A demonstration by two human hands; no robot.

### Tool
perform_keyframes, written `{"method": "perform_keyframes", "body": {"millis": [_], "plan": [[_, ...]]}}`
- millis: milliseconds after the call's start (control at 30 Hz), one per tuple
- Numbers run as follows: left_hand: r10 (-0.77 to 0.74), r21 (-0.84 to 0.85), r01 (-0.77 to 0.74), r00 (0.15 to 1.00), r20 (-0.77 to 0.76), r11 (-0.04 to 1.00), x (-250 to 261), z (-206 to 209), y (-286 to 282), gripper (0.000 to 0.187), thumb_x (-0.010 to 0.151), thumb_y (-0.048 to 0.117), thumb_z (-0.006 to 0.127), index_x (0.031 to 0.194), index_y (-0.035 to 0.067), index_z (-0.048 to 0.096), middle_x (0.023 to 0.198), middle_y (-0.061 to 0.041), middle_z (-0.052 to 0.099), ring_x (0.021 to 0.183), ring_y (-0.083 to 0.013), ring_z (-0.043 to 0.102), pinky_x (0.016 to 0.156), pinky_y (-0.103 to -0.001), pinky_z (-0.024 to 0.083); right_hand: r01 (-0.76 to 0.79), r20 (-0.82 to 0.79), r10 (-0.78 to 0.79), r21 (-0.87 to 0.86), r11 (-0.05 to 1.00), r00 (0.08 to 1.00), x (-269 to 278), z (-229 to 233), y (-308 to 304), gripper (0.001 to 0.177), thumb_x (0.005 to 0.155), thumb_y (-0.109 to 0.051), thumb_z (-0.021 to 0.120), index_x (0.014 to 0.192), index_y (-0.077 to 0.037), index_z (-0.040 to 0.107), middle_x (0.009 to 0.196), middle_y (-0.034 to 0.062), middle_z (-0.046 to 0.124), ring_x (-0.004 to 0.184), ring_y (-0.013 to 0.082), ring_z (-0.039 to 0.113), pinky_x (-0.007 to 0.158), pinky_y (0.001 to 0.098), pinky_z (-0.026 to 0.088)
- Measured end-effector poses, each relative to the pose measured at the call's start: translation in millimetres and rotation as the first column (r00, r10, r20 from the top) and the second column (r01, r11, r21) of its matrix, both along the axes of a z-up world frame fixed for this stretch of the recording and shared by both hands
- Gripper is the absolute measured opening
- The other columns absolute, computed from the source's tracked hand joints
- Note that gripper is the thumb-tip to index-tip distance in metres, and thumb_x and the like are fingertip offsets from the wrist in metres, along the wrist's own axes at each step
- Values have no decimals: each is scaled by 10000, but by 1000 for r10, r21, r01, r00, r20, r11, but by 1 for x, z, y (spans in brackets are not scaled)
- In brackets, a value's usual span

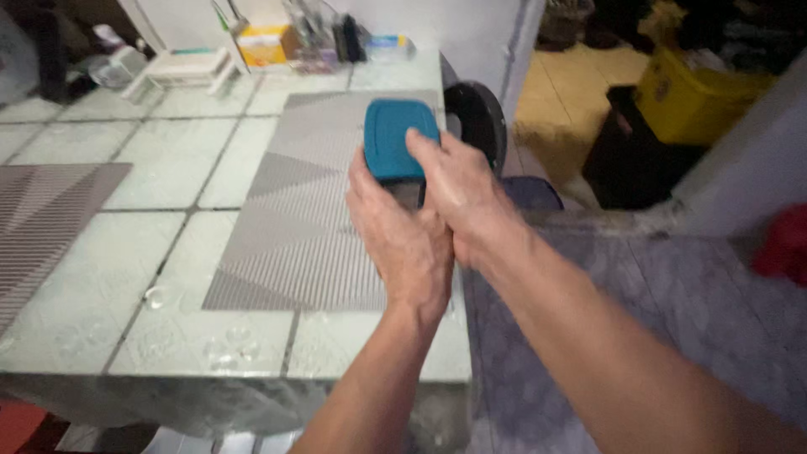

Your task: The person clears a dining table by moving a black chair, a white chair, and a red stool under the table. They then pick up a small blue container from the table and place it on the counter. The table is not wiped in this clip.

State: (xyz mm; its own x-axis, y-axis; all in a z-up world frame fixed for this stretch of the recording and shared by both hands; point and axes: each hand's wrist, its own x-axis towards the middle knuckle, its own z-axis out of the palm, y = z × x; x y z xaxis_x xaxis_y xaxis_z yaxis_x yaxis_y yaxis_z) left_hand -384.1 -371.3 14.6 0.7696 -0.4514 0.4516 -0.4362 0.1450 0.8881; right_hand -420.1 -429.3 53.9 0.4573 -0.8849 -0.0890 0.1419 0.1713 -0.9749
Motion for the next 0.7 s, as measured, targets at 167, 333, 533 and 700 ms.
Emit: {"method": "perform_keyframes", "body": {"millis": [167,333,533,700], "plan": [[60,13,-60,998,-23,998,8,-4,-22,855,814,308,828,1480,-5,392,1350,-233,527,1257,-395,530,1046,-465,442,-49,-13,49,20,999,999,10,-5,-23,379,968,-317,575,1170,-12,675,1056,87,713,942,188,678,826,364,577],[72,27,-71,995,-63,997,30,1,-51,854,808,311,830,1483,31,388,1365,-217,512,1270,-386,514,1035,-459,445,-94,-55,95,24,995,994,35,0,-55,391,968,-333,559,1185,-29,674,1075,80,709,963,185,678,835,357,574],[104,13,-103,988,-113,995,66,4,-95,860,796,281,823,1491,36,379,1374,-214,512,1277,-381,510,1049,-460,435,-137,-50,137,12,991,989,75,4,-98,415,974,-328,544,1240,-28,652,1102,79,712,980,189,687,851,362,580],[133,11,-133,987,-91,991,93,0,-122,863,817,287,827,1500,20,372,1358,-225,510,1271,-388,513,1052,-461,435,-167,-66,169,23,986,983,101,2,-127,410,971,-331,546,1232,-33,653,1081,96,703,963,200,676,841,380,572]]}}
